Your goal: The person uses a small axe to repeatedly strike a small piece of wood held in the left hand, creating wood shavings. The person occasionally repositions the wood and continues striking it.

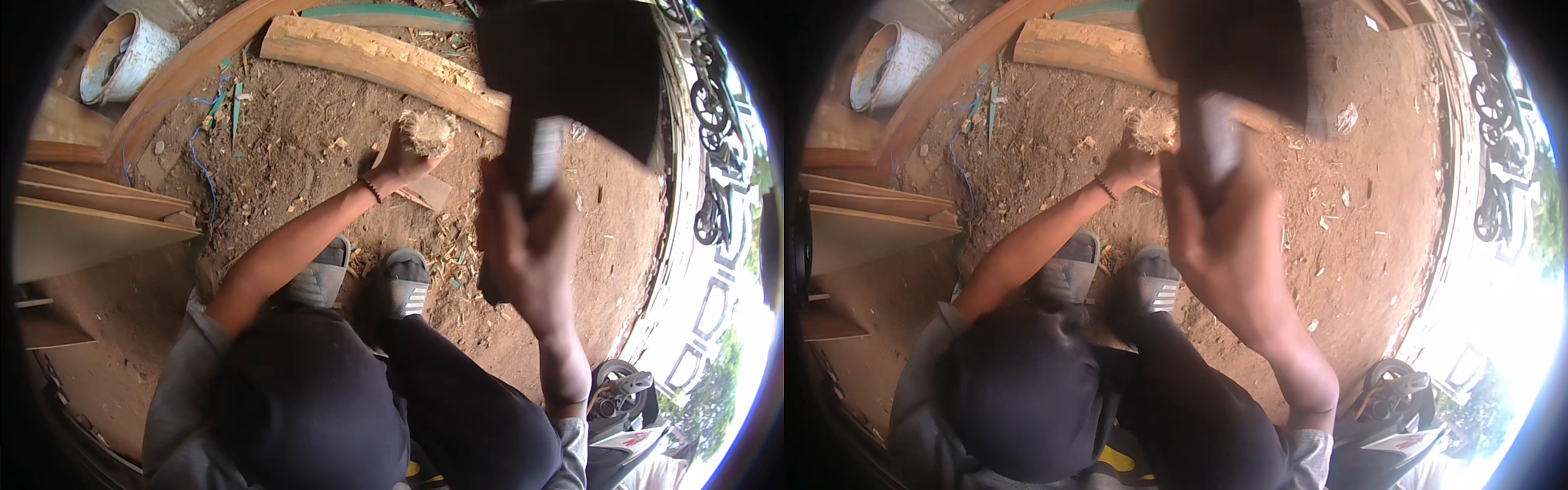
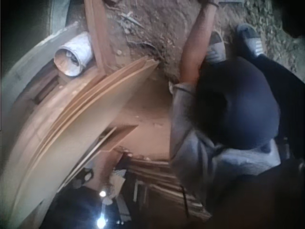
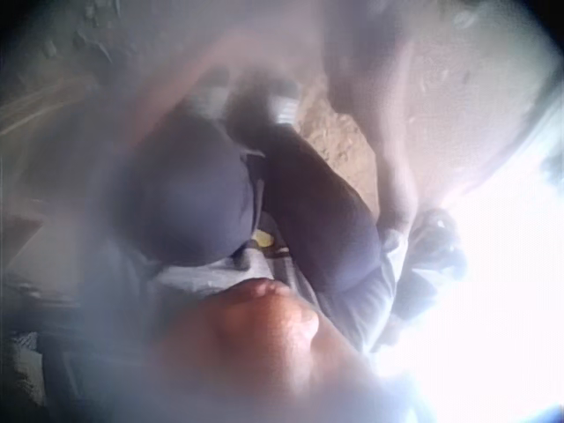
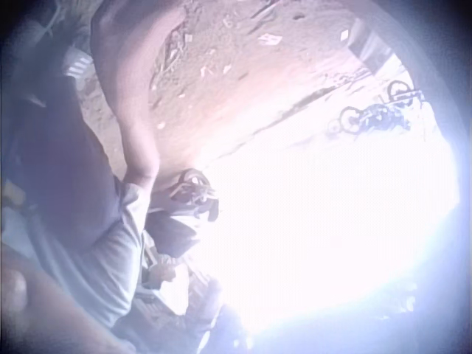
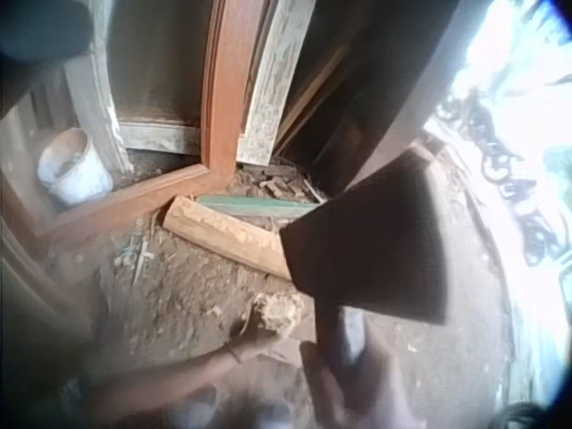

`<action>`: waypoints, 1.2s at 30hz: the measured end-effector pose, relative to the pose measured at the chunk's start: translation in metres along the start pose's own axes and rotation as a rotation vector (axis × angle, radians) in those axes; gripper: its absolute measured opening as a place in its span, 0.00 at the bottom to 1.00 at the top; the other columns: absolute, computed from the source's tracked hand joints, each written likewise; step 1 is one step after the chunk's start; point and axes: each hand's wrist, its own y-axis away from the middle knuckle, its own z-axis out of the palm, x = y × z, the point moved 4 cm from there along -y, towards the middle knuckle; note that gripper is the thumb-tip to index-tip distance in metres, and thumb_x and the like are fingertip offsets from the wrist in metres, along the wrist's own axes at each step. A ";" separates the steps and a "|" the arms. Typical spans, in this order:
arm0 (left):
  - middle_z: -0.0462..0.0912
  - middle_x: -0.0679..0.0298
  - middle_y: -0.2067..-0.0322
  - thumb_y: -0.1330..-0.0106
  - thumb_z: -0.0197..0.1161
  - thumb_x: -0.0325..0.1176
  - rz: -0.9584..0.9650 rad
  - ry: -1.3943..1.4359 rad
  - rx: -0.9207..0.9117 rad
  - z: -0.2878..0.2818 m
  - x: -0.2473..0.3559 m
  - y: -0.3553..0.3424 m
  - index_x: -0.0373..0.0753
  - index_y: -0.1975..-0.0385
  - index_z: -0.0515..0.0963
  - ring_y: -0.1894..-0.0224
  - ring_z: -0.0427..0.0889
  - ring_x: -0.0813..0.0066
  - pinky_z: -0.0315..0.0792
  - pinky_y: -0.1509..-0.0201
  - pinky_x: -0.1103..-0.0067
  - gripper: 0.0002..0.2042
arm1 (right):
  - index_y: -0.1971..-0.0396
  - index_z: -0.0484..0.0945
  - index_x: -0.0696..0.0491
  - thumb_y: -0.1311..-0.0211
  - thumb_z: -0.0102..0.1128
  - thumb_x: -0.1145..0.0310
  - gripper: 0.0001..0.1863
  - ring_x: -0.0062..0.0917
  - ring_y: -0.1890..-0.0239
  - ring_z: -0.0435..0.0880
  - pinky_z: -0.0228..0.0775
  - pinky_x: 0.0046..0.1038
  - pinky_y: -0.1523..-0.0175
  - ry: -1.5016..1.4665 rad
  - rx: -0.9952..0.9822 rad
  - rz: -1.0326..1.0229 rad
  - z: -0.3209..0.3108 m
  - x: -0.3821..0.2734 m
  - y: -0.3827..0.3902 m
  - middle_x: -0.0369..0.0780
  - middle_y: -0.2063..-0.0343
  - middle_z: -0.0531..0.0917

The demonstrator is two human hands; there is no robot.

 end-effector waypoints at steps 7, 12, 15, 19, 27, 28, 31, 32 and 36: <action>0.85 0.61 0.71 0.42 0.62 0.31 0.157 0.498 0.475 -0.016 0.008 -0.004 0.37 0.66 0.80 0.69 0.84 0.65 0.76 0.64 0.73 0.07 | 0.71 0.70 0.56 0.32 0.56 0.63 0.12 0.13 0.86 0.71 0.61 0.18 0.81 -0.051 -0.227 -0.147 -0.002 0.048 0.001 0.33 0.85 0.74; 0.71 0.70 0.88 0.36 0.59 0.35 -0.132 0.709 0.476 -0.025 -0.023 -0.014 0.43 0.80 0.72 0.84 0.73 0.83 0.67 0.84 0.81 0.10 | 0.68 0.71 0.56 0.32 0.55 0.62 0.12 0.16 0.89 0.72 0.64 0.19 0.83 -0.220 -0.102 0.167 -0.005 0.099 0.011 0.34 0.87 0.74; 0.63 0.76 0.91 0.34 0.57 0.36 -0.293 1.045 0.468 -0.037 -0.043 -0.017 0.46 0.86 0.63 0.90 0.62 0.87 0.54 0.89 0.86 0.17 | 0.68 0.71 0.56 0.33 0.56 0.62 0.13 0.18 0.88 0.74 0.66 0.21 0.83 -0.194 -0.120 0.309 0.016 0.160 0.009 0.35 0.85 0.75; 0.56 0.76 0.91 0.38 0.57 0.33 -0.396 1.376 0.648 -0.059 -0.058 -0.017 0.48 0.87 0.58 0.90 0.54 0.87 0.51 0.87 0.84 0.18 | 0.71 0.70 0.58 0.33 0.56 0.61 0.15 0.19 0.87 0.74 0.67 0.23 0.82 -0.195 -0.182 0.475 0.054 0.232 0.015 0.35 0.85 0.74; 0.56 0.74 0.89 0.36 0.57 0.37 -0.330 1.331 0.562 -0.089 -0.042 -0.011 0.46 0.87 0.59 0.89 0.52 0.83 0.49 0.82 0.80 0.19 | 0.72 0.69 0.57 0.33 0.57 0.61 0.15 0.17 0.86 0.72 0.65 0.22 0.82 -0.237 -0.166 0.538 0.070 0.261 0.022 0.34 0.85 0.73; 0.56 0.74 0.89 0.35 0.57 0.37 -0.349 1.307 0.551 -0.086 -0.038 -0.008 0.46 0.87 0.58 0.89 0.52 0.83 0.49 0.82 0.80 0.19 | 0.72 0.69 0.57 0.33 0.57 0.61 0.15 0.17 0.86 0.72 0.65 0.22 0.82 -0.239 -0.166 0.561 0.070 0.261 0.022 0.34 0.85 0.73; 0.54 0.74 0.89 0.33 0.55 0.38 -0.369 1.266 0.519 -0.073 -0.033 -0.001 0.46 0.88 0.58 0.88 0.52 0.83 0.49 0.81 0.80 0.20 | 0.73 0.70 0.57 0.33 0.56 0.61 0.15 0.17 0.86 0.73 0.66 0.23 0.81 -0.240 -0.201 0.571 0.069 0.258 0.020 0.34 0.85 0.73; 0.54 0.74 0.89 0.33 0.54 0.38 -0.410 1.258 0.519 -0.070 -0.034 0.002 0.46 0.88 0.58 0.88 0.51 0.83 0.49 0.81 0.80 0.20 | 0.73 0.70 0.57 0.33 0.56 0.60 0.15 0.17 0.86 0.73 0.66 0.23 0.81 -0.239 -0.209 0.565 0.069 0.257 0.020 0.34 0.85 0.73; 0.53 0.74 0.90 0.33 0.54 0.39 -0.458 1.205 0.478 -0.069 -0.039 0.009 0.46 0.88 0.59 0.88 0.51 0.83 0.48 0.81 0.81 0.20 | 0.73 0.71 0.57 0.33 0.56 0.59 0.16 0.18 0.86 0.73 0.66 0.23 0.81 -0.229 -0.196 0.538 0.067 0.255 0.020 0.34 0.85 0.74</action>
